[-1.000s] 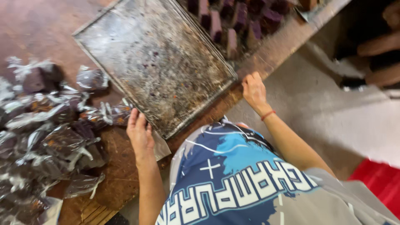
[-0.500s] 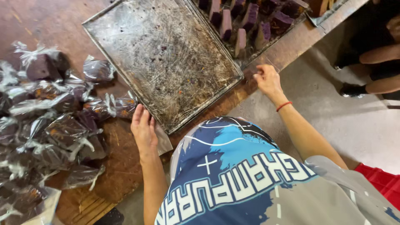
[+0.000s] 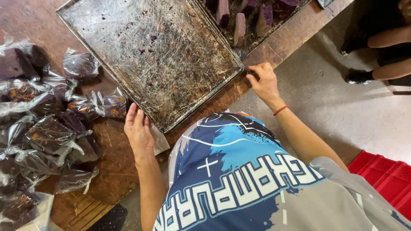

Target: The person places pieces of purple cake into plastic bags and seals them by hand, then moves the baking trays onto a rack.

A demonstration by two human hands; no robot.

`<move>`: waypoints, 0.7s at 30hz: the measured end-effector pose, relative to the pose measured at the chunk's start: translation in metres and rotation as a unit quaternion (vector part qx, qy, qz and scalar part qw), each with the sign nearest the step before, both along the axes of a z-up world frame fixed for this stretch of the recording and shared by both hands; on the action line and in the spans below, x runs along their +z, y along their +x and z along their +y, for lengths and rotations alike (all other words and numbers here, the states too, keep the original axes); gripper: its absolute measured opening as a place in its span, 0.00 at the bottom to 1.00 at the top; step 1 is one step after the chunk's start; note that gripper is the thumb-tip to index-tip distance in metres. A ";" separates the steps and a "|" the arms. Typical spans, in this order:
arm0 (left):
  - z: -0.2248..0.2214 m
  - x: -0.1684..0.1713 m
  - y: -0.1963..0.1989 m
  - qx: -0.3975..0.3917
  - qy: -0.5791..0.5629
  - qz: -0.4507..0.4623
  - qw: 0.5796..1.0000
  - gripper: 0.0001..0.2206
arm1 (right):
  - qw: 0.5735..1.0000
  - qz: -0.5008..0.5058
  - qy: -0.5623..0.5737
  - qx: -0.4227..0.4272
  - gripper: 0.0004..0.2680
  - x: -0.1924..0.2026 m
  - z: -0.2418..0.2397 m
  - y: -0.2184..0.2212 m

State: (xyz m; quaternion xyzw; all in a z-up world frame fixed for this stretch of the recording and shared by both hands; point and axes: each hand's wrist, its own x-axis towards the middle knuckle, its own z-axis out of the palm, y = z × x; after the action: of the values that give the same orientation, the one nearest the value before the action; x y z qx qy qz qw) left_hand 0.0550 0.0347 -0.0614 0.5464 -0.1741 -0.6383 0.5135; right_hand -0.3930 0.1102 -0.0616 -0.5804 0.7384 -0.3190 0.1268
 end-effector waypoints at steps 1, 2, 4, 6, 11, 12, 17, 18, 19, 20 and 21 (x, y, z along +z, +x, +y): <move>0.000 -0.001 -0.001 0.002 -0.001 -0.004 1.000 0.19 | 0.999 0.033 -0.014 0.028 0.09 0.003 0.001 0.002; -0.001 -0.001 -0.002 0.003 -0.002 -0.008 1.000 0.20 | 0.999 0.033 -0.015 0.027 0.09 0.004 -0.001 0.003; -0.002 -0.002 -0.002 0.003 0.005 -0.011 1.000 0.20 | 0.996 0.078 -0.011 0.030 0.03 0.000 -0.005 0.005; -0.004 -0.004 0.000 0.006 0.011 -0.014 1.000 0.20 | 0.994 0.104 -0.005 0.037 0.03 -0.004 -0.007 0.002; 0.000 -0.021 0.003 0.009 -0.035 -0.005 0.999 0.19 | 0.998 -0.063 0.022 -0.016 0.03 0.014 -0.018 0.004; 0.000 -0.024 0.003 0.019 -0.024 -0.006 1.000 0.20 | 0.986 -0.135 0.095 -0.030 0.04 0.021 -0.022 0.007; -0.007 -0.045 -0.009 0.043 -0.049 -0.033 0.997 0.21 | 0.851 -0.063 0.314 0.416 0.05 0.069 -0.089 0.045; -0.006 -0.048 -0.009 0.026 -0.041 -0.022 0.999 0.21 | 0.747 -0.183 0.371 0.520 0.08 0.083 -0.112 0.057; -0.005 -0.050 -0.010 0.033 -0.050 -0.025 0.998 0.21 | 0.613 -0.291 0.420 0.603 0.13 0.103 -0.139 0.072; -0.004 -0.051 -0.009 0.031 -0.055 -0.017 0.998 0.21 | 0.623 0.000 0.247 0.742 0.11 0.129 -0.182 0.101; -0.004 -0.050 -0.008 0.030 -0.059 -0.009 0.998 0.22 | 0.584 0.433 0.199 0.658 0.09 0.170 -0.225 0.117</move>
State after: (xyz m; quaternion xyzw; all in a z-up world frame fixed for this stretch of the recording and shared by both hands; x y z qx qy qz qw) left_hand 0.0470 0.0308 -0.1117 0.5256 -0.1998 -0.6064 0.5623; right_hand -0.2763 -0.1144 0.1082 -0.9372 0.1676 0.2954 0.0796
